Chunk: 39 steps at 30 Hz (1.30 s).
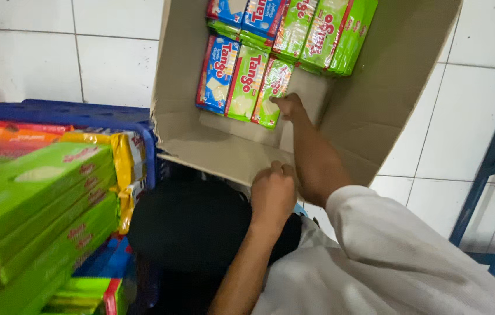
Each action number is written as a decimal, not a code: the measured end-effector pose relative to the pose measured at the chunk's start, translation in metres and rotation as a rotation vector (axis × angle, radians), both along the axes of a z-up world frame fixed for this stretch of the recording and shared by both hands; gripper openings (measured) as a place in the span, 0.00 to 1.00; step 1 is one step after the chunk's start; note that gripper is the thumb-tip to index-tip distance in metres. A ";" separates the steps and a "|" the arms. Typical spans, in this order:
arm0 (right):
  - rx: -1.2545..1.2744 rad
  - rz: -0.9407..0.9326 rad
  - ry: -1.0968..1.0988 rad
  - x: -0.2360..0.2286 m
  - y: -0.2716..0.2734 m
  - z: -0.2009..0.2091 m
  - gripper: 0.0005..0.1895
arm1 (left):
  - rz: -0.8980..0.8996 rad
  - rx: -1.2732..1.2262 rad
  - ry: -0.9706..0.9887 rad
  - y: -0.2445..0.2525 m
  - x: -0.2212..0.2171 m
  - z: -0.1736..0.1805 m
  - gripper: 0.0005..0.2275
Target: The person sits on the floor and repeatedly transfers packs of Tango biscuits from a cardboard box into a blue plastic crate. They handle the packs one by one or in small groups, arranging them in neat rows within the crate.
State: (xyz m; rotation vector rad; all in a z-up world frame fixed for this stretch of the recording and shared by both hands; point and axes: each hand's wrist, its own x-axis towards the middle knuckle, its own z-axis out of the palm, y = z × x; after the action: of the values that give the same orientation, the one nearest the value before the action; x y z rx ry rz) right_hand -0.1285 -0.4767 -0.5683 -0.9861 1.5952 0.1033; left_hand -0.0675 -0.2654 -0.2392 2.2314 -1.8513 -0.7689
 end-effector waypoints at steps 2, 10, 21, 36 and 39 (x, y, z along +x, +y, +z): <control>-0.069 -0.090 0.051 0.013 0.001 -0.008 0.30 | 0.023 0.059 0.051 0.002 0.003 -0.007 0.11; -0.174 -0.441 -0.003 0.021 0.012 0.006 0.34 | 0.081 0.159 0.215 -0.012 0.014 0.025 0.14; -0.305 0.009 -0.103 0.004 -0.006 0.180 0.36 | 0.424 -0.266 0.477 -0.019 0.021 0.033 0.23; -0.300 0.176 -1.107 0.004 0.131 0.449 0.34 | 0.568 -0.862 0.225 0.091 0.062 0.187 0.42; -0.320 0.302 -1.119 0.010 0.147 0.486 0.32 | 0.555 -0.748 0.079 0.163 0.057 0.235 0.39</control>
State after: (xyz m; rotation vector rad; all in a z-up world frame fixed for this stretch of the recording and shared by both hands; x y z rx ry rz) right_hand -0.1188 -0.3293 -0.0818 -1.2096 0.4349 -0.4451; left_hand -0.0106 -0.1025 -0.0047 1.9821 -1.1032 -0.0385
